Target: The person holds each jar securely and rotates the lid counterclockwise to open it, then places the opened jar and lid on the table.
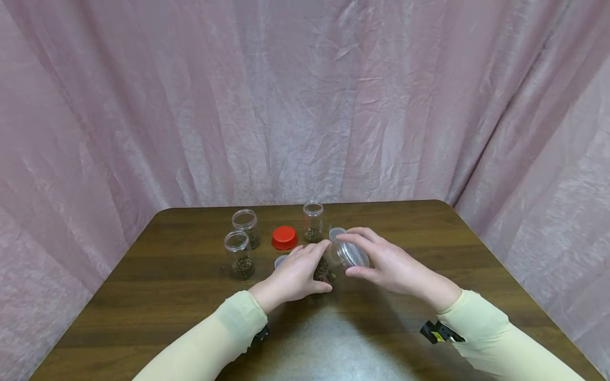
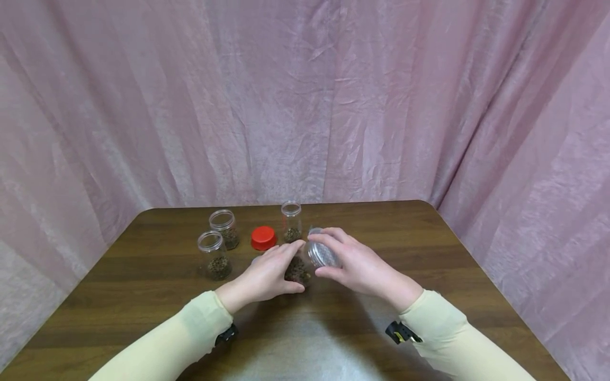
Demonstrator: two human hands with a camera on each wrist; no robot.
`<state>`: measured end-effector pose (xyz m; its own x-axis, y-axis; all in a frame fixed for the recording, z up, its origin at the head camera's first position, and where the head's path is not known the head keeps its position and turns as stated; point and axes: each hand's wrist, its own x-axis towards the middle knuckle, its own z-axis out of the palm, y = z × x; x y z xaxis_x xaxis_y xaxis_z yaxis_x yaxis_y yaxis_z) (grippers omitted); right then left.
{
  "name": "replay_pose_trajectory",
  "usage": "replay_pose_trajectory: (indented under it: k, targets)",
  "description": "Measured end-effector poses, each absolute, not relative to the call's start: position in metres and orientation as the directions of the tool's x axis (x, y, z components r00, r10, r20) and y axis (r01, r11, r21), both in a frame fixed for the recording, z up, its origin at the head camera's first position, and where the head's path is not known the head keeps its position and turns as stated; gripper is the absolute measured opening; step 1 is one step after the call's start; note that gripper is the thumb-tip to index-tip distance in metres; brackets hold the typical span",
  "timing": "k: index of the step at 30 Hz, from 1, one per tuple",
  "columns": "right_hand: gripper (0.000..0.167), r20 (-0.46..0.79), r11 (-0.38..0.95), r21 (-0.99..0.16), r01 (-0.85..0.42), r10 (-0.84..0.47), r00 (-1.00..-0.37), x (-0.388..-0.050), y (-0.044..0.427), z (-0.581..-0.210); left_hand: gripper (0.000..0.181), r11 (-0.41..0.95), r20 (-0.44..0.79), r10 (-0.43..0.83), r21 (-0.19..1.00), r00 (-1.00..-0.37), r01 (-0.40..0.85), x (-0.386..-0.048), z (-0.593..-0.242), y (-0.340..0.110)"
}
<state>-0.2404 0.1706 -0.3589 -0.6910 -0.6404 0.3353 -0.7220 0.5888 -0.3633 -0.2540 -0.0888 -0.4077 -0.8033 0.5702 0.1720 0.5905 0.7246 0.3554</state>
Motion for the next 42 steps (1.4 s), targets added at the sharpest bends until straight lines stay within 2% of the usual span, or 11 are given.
replay_pose_trajectory:
  k: [3,9,13,32,42]
  targets:
    - [0.071,0.331,0.615,-0.385,-0.688,-0.604,-0.725,-0.2398,0.1707,-0.3576,0.097,0.727,0.164,0.565,0.364,-0.808,0.582,-0.2538,-0.4074,-0.0885]
    - [0.067,0.285,0.721,-0.418,-0.552,-0.473,-0.834,-0.2385,0.1694,-0.3519,0.098,0.726,0.168,0.566,0.362,-0.807,0.584,-0.254,-0.4071,-0.0878]
    - [0.064,0.238,0.75,-0.423,-0.508,-0.449,-0.861,-0.2388,0.169,-0.3514,0.097,0.723,0.179,0.57,0.356,-0.802,0.593,-0.2542,-0.4079,-0.0878]
    - [0.06,0.255,0.715,-0.439,-0.544,-0.482,-0.838,-0.2395,0.1696,-0.3569,0.097,0.714,0.188,0.572,0.365,-0.798,0.598,-0.2543,-0.4095,-0.0888]
    - [0.063,0.262,0.66,-0.441,-0.608,-0.554,-0.791,-0.2392,0.1747,-0.3557,0.094,0.695,0.22,0.588,0.354,-0.778,0.626,-0.2549,-0.4084,-0.0891]
